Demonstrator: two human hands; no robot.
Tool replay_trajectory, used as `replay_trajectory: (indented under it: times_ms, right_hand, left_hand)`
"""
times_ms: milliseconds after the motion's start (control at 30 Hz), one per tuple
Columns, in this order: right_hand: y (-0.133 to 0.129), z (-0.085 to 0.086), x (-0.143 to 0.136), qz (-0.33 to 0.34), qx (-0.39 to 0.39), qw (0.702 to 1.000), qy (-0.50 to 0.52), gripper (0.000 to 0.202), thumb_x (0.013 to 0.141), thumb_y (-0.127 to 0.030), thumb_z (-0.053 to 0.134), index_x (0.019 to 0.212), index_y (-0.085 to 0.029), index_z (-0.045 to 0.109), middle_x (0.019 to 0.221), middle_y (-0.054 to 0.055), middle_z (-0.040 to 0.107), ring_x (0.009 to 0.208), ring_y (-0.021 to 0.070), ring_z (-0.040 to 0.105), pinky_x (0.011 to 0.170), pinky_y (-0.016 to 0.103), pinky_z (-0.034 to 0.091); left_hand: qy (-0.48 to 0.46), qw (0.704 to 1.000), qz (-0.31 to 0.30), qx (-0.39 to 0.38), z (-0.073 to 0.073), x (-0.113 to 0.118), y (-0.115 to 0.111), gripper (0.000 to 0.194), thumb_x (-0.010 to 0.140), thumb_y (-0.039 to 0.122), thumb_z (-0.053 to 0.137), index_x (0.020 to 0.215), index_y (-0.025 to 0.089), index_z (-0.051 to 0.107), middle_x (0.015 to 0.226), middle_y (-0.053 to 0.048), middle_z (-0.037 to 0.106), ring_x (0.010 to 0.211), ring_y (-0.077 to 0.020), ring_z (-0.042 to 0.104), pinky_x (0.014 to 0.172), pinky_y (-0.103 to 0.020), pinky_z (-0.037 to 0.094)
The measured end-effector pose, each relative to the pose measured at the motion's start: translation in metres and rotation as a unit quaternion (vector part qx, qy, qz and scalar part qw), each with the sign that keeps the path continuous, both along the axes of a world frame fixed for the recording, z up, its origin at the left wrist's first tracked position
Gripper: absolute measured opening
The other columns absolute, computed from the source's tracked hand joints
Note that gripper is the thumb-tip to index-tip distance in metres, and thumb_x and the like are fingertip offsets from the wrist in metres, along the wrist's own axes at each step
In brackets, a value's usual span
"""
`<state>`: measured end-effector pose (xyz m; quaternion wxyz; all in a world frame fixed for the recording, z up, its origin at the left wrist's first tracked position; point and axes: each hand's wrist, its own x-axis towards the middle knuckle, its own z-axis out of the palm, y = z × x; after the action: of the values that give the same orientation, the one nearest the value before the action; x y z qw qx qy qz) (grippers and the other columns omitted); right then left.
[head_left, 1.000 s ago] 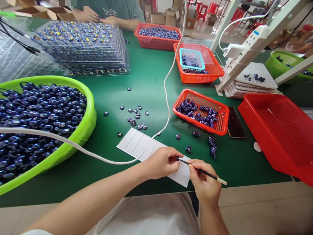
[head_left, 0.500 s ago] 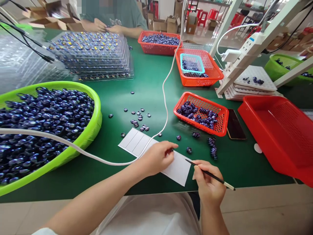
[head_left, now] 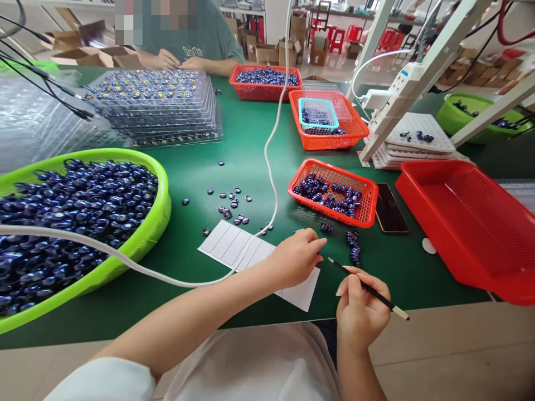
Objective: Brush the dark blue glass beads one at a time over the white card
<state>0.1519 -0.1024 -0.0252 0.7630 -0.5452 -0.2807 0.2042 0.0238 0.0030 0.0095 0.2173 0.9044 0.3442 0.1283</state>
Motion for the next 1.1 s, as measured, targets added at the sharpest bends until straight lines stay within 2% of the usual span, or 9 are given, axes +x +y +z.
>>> replay_trajectory:
  times_ms: [67,167,333,500,600,700,800,933,1100]
  right_hand:
    - [0.0,0.001,0.0,0.0,-0.004,1.0,0.003,0.013,0.084,-0.019,0.073,0.089,-0.019,0.061,0.092,0.003,0.073,0.049,0.0075,0.058,0.048,0.024,0.048]
    - [0.0,0.002,0.0,-0.003,-0.017,1.0,-0.005,0.014,0.084,-0.021,0.074,0.088,-0.02,0.06,0.091,0.003,0.073,0.048,0.0073,0.057,0.047,0.024,0.048]
    - [0.001,0.0,0.0,0.011,-0.015,1.0,-0.017,0.015,0.084,-0.023,0.074,0.089,-0.02,0.06,0.091,0.003,0.073,0.048,0.0076,0.056,0.048,0.025,0.05]
    - [0.002,-0.004,0.003,0.018,-0.017,1.0,-0.007,0.017,0.083,-0.023,0.076,0.09,-0.019,0.061,0.089,0.003,0.074,0.048,0.0076,0.057,0.049,0.025,0.049]
    - [0.001,-0.005,0.006,0.045,-0.026,0.999,0.007,0.018,0.082,-0.023,0.077,0.09,-0.019,0.061,0.09,0.004,0.074,0.049,0.0077,0.057,0.049,0.024,0.05]
    - [0.003,-0.002,0.007,0.118,-0.088,0.989,-0.013,0.018,0.082,-0.027,0.078,0.088,-0.019,0.064,0.091,0.005,0.075,0.049,0.0081,0.058,0.049,0.025,0.051]
    - [0.011,0.005,0.006,0.204,-0.195,0.957,-0.068,0.019,0.084,-0.035,0.076,0.09,-0.019,0.069,0.083,0.004,0.074,0.052,0.0105,0.06,0.051,0.025,0.052]
    - [0.027,0.012,0.006,0.253,-0.26,0.926,-0.104,0.029,0.082,-0.046,0.076,0.091,-0.019,0.07,0.073,0.002,0.071,0.055,0.014,0.062,0.052,0.027,0.052]
    - [0.037,0.011,0.01,0.263,-0.284,0.917,-0.098,0.034,0.08,-0.051,0.077,0.088,-0.02,0.068,0.068,0.001,0.069,0.053,0.0143,0.061,0.052,0.026,0.051]
  left_hand:
    - [0.024,0.999,-0.003,-0.022,-0.007,0.011,0.008,0.02,0.092,0.016,0.06,0.109,0.014,0.07,0.104,-0.012,0.065,0.097,-0.0255,0.063,0.081,-0.035,0.055]
    - [0.009,0.999,-0.001,-0.039,-0.017,0.014,0.015,0.013,0.091,0.012,0.06,0.095,0.015,0.072,0.095,-0.009,0.066,0.091,-0.0229,0.064,0.08,-0.033,0.054]
    - [-0.054,0.997,0.004,-0.051,-0.021,0.004,0.013,0.015,0.092,0.012,0.06,0.092,0.018,0.073,0.089,-0.006,0.073,0.091,-0.0219,0.065,0.081,-0.032,0.053]
    - [-0.124,0.99,0.029,-0.065,-0.014,-0.016,0.009,0.008,0.092,0.016,0.067,0.095,0.019,0.073,0.103,-0.007,0.076,0.1,-0.0223,0.067,0.091,-0.034,0.053]
    - [-0.141,0.987,0.054,-0.059,-0.011,-0.043,0.001,0.009,0.093,0.017,0.065,0.098,0.018,0.073,0.103,-0.008,0.073,0.097,-0.0213,0.067,0.086,-0.032,0.053]
    - [-0.102,0.993,0.027,-0.045,-0.012,-0.071,-0.009,0.016,0.095,0.015,0.058,0.103,0.016,0.072,0.094,-0.009,0.069,0.087,-0.02,0.064,0.075,-0.03,0.052]
    - [-0.066,0.997,-0.035,-0.018,-0.018,-0.088,-0.016,0.027,0.097,0.012,0.049,0.112,0.016,0.07,0.091,-0.009,0.066,0.083,-0.02,0.061,0.07,-0.029,0.048]
    - [-0.031,0.996,-0.063,0.045,-0.025,-0.089,-0.019,0.041,0.091,0.005,0.045,0.123,0.016,0.068,0.091,-0.011,0.064,0.078,-0.0219,0.056,0.067,-0.033,0.044]
    - [0.013,0.997,-0.067,0.043,-0.022,-0.084,-0.02,0.042,0.089,0.004,0.044,0.123,0.015,0.067,0.091,-0.011,0.064,0.079,-0.0236,0.055,0.068,-0.035,0.044]
